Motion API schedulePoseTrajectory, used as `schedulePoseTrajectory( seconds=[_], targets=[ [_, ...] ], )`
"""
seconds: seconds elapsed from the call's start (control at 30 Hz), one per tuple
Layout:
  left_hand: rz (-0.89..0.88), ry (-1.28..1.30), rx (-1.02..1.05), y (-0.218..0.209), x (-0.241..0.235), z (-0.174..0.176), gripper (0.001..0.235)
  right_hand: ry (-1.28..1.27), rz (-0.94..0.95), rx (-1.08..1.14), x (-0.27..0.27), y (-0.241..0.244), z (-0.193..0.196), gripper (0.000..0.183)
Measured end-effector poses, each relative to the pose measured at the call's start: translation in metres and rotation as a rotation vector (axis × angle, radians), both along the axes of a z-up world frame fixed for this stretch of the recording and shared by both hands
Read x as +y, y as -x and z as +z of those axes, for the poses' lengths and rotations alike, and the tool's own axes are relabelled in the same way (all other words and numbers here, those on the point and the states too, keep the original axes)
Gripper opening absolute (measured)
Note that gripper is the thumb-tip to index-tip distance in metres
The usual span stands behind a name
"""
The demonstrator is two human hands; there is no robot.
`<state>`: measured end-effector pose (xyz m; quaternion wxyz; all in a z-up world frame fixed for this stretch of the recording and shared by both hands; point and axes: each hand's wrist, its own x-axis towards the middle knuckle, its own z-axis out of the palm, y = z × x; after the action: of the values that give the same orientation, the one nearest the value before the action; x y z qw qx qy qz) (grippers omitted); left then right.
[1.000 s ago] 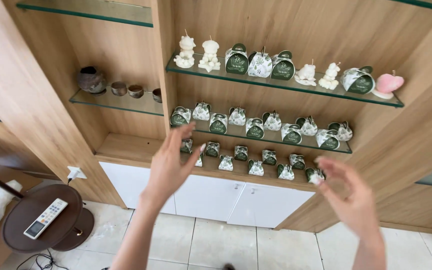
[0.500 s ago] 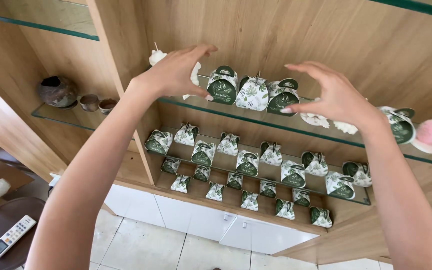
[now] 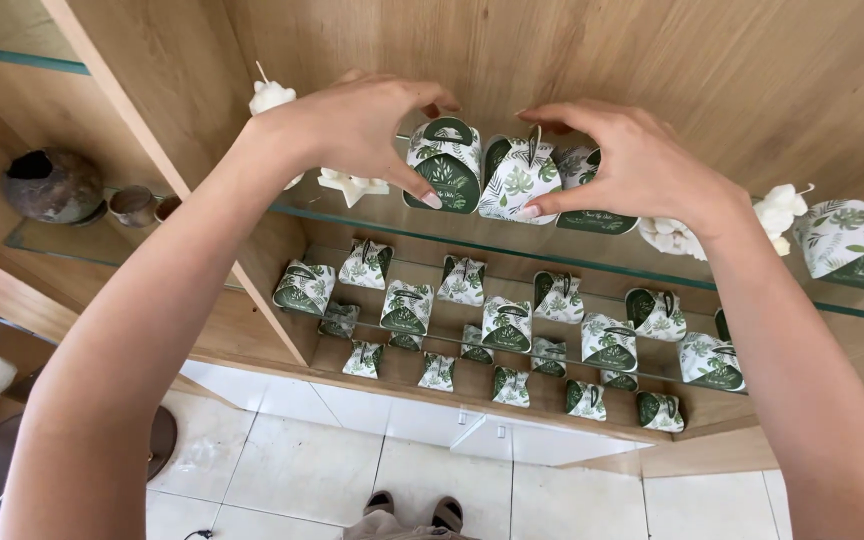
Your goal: Placing decorative candles into small patterned boxes and arranging them on a display shelf.
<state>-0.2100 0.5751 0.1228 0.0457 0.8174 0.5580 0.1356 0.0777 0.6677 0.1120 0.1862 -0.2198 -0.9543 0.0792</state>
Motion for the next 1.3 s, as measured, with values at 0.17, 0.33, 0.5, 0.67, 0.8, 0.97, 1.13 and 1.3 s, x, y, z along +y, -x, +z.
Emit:
schedulePoseTrajectory(
  seconds=[0.17, 0.33, 0.5, 0.67, 0.8, 0.97, 1.13, 1.3],
  targets=[
    [-0.062, -0.029, 0.015, 0.007, 0.007, -0.01, 0.091, -0.025, -0.031, 0.0, 0.001, 0.005, -0.006, 0.078],
    [-0.089, -0.05, 0.02, 0.008, 0.011, -0.013, 0.082, -0.068, -0.024, 0.031, 0.004, 0.004, -0.012, 0.069],
    [-0.014, 0.03, 0.017, 0.005, 0.01, -0.012, 0.061, -0.076, -0.042, 0.039, 0.007, 0.002, -0.017, 0.071],
    [-0.048, -0.003, 0.016, 0.004, 0.013, -0.011, 0.059, -0.075, -0.02, 0.036, 0.008, 0.002, -0.017, 0.071],
    [-0.032, 0.023, 0.063, -0.001, 0.013, -0.006, 0.06, -0.099, -0.043, 0.036, 0.0, 0.004, -0.014, 0.069],
    [-0.044, 0.01, 0.073, 0.001, 0.018, -0.008, 0.06, -0.078, -0.033, 0.07, 0.004, 0.001, -0.019, 0.071],
    [-0.056, -0.006, 0.037, 0.002, 0.019, -0.009, 0.063, -0.09, -0.031, 0.077, 0.005, -0.001, -0.021, 0.074],
    [-0.004, 0.053, -0.006, -0.003, 0.012, -0.002, 0.062, -0.08, -0.037, 0.067, 0.006, -0.002, -0.021, 0.074]
  ],
)
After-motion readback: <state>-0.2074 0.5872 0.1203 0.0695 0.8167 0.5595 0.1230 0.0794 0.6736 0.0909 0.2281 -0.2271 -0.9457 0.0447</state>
